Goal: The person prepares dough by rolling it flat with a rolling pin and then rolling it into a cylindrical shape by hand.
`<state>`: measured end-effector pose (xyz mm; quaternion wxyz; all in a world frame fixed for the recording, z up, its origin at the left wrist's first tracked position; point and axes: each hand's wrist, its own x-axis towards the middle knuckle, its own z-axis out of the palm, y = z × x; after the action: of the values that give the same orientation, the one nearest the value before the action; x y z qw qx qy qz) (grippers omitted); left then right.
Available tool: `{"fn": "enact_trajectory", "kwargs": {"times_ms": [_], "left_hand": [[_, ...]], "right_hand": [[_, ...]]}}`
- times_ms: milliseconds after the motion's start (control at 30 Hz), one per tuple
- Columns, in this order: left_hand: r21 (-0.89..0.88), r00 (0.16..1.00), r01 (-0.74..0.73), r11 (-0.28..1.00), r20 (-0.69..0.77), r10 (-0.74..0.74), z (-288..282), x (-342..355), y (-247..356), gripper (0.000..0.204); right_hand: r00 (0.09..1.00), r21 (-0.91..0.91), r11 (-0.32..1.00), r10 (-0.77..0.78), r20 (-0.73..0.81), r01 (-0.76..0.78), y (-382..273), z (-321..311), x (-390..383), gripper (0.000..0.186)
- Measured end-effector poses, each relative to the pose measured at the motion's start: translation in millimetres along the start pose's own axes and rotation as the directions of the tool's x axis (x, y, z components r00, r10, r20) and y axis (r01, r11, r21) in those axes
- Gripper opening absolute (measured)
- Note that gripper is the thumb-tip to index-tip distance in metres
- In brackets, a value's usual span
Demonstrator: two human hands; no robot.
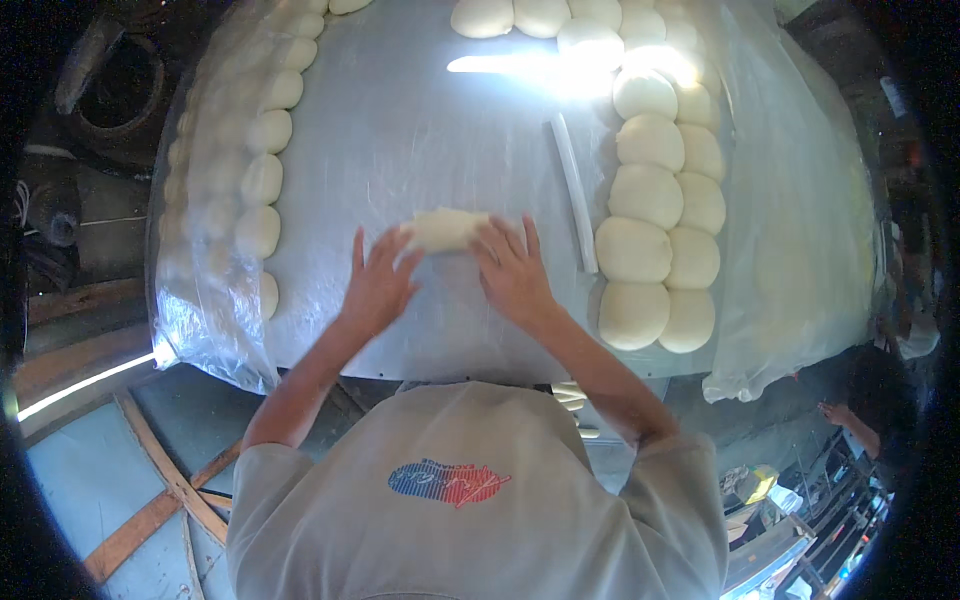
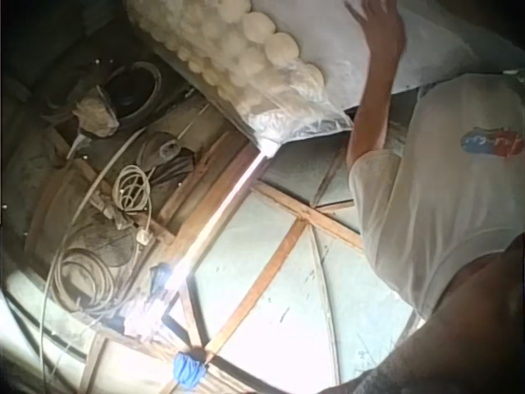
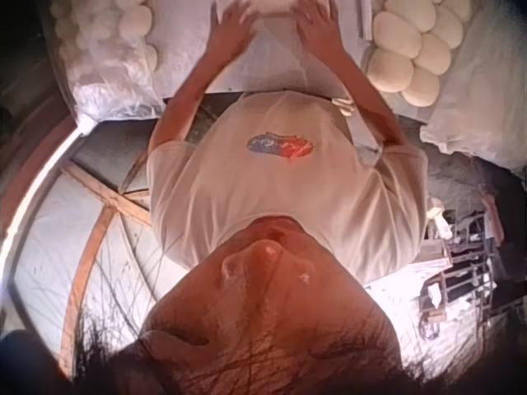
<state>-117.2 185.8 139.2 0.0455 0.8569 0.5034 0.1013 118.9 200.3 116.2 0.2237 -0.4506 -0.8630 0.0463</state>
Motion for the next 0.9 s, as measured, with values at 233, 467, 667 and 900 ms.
{"fn": "enact_trajectory", "kwargs": {"times_ms": [233, 467, 667, 900], "left_hand": [[-0.468, 0.975, 0.092, 0.879, -0.138, -0.176, 63.1, 72.7, 34.2, 0.071], [-0.428, 0.95, 0.262, 0.865, -0.045, -0.31, 110.1, 198.1, -74.7, 0.071], [-0.049, 0.979, 0.196, 0.979, 0.064, -0.193, 103.3, 193.3, -83.5, 0.065], [-0.125, 0.973, 0.182, 0.975, 0.165, -0.161, 85.4, 113.4, -101.5, 0.078]], "right_hand": [[0.974, -0.08, 0.976, 0.209, 0.091, -0.202, 10.9, 79.4, 64.2, 0.057], [0.947, -0.13, 0.966, 0.247, 0.207, -0.223, 56.0, 110.3, 100.2, 0.057], [0.952, -0.225, 0.943, 0.279, 0.123, -0.247, 98.8, 98.0, 153.7, 0.056], [0.973, -0.102, 0.985, 0.154, 0.172, -0.138, 81.3, 73.1, 96.4, 0.067]]}}
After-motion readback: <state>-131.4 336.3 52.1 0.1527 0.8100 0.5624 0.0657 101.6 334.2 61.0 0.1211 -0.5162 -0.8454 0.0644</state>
